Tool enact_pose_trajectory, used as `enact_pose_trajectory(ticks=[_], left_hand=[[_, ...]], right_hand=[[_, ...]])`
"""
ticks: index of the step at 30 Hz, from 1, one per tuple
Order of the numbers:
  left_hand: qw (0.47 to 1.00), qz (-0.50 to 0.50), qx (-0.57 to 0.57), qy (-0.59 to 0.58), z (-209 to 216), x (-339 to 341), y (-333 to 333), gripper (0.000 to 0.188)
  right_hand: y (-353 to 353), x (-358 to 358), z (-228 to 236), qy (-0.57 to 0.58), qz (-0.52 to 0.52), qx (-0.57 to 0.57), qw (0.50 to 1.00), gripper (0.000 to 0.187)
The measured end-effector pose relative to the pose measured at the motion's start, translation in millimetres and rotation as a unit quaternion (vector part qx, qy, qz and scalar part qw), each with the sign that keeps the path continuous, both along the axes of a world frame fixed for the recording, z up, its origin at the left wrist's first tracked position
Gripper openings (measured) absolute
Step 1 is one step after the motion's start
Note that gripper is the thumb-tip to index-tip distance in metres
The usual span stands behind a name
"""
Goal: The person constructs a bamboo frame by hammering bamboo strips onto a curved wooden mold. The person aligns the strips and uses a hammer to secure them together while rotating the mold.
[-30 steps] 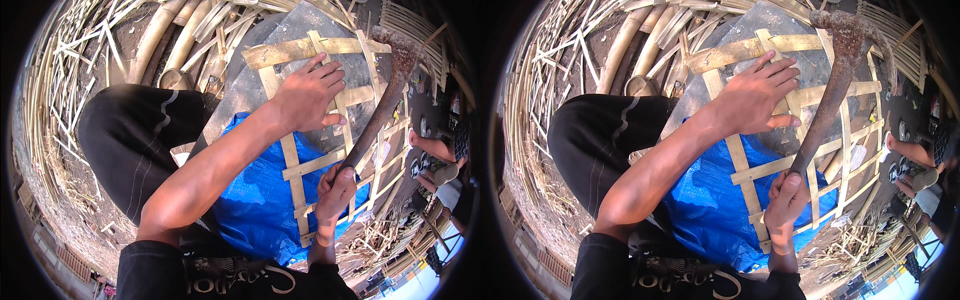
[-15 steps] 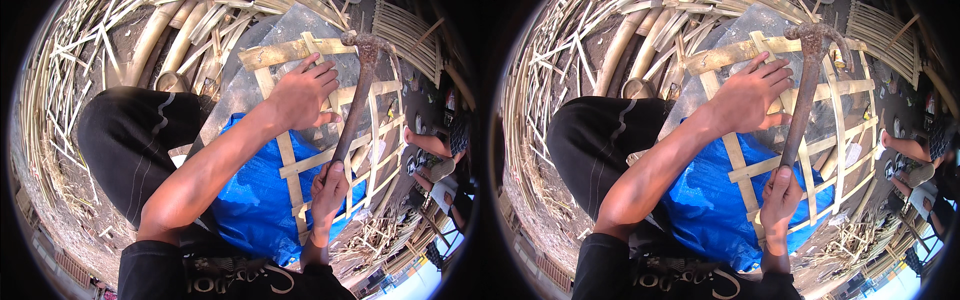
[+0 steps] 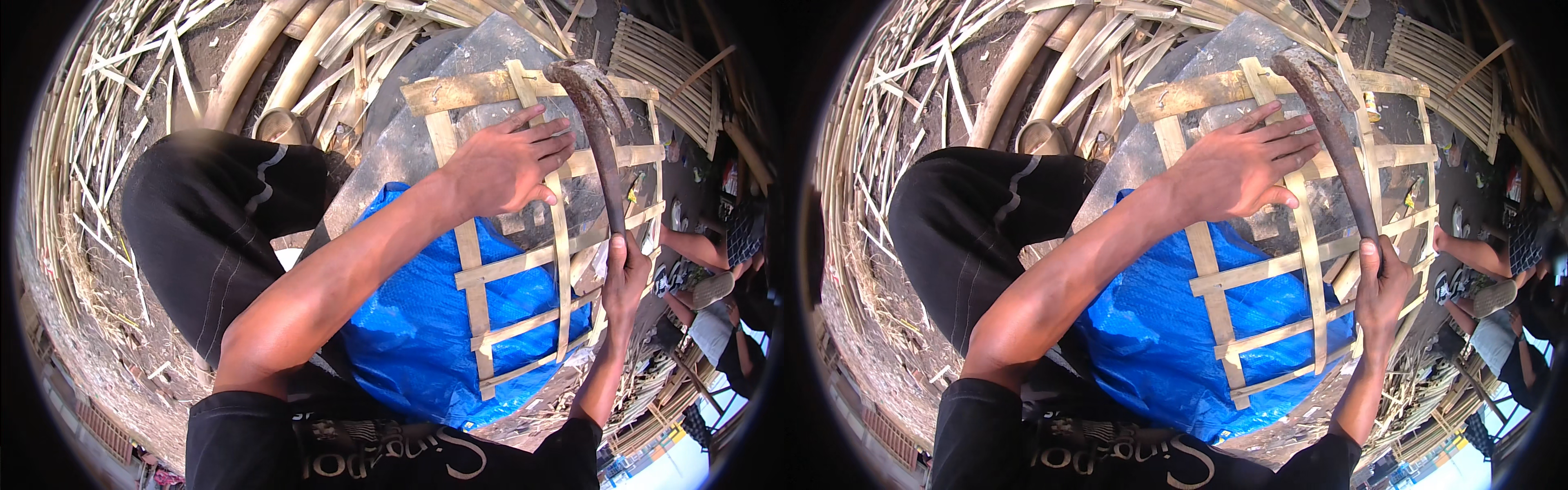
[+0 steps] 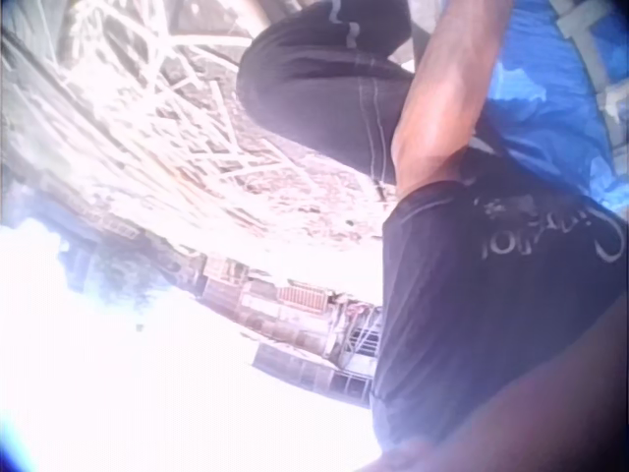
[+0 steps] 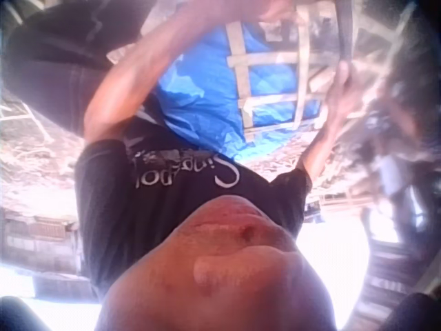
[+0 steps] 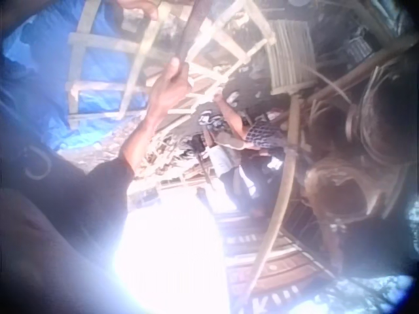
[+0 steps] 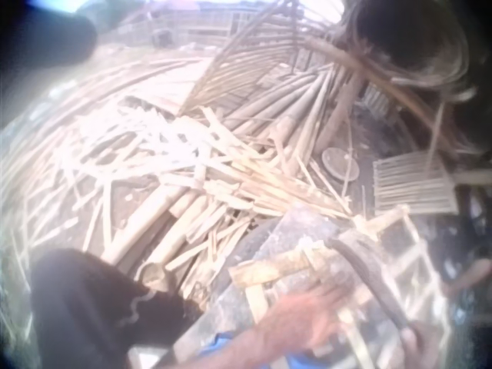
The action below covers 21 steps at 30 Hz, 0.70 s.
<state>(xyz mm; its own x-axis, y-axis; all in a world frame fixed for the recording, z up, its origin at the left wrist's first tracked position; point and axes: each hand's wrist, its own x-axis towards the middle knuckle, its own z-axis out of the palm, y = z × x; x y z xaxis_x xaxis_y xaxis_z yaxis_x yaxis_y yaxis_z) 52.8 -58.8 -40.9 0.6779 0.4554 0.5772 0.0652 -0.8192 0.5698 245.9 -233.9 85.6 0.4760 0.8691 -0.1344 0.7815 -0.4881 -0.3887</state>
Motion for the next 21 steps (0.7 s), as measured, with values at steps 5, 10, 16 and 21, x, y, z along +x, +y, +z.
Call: enact_pose_trajectory(ticks=[5,10,16,21], left_hand=[[0.997,-0.063,0.02,0.049,3.2,-2.9,1.8,0.044],[0.993,-0.106,0.03,0.05,6.4,-2.1,2.8,0.039],[0.991,-0.097,0.078,0.049,6.7,-3.1,0.5,0.035],[0.985,-0.113,0.048,0.125,9.2,-0.8,-1.0,0.042]], right_hand=[[3.0,0.2,-5.7,0.034,-0.047,0.026,0.998,0.052],[-4.1,-4.1,-16.0,0.076,-0.049,0.051,0.995,0.049],[-4.6,-21.5,-20.0,0.111,-0.056,0.052,0.991,0.05],[-11.4,-20.5,-26.4,0.131,-0.077,0.051,0.987,0.05]])
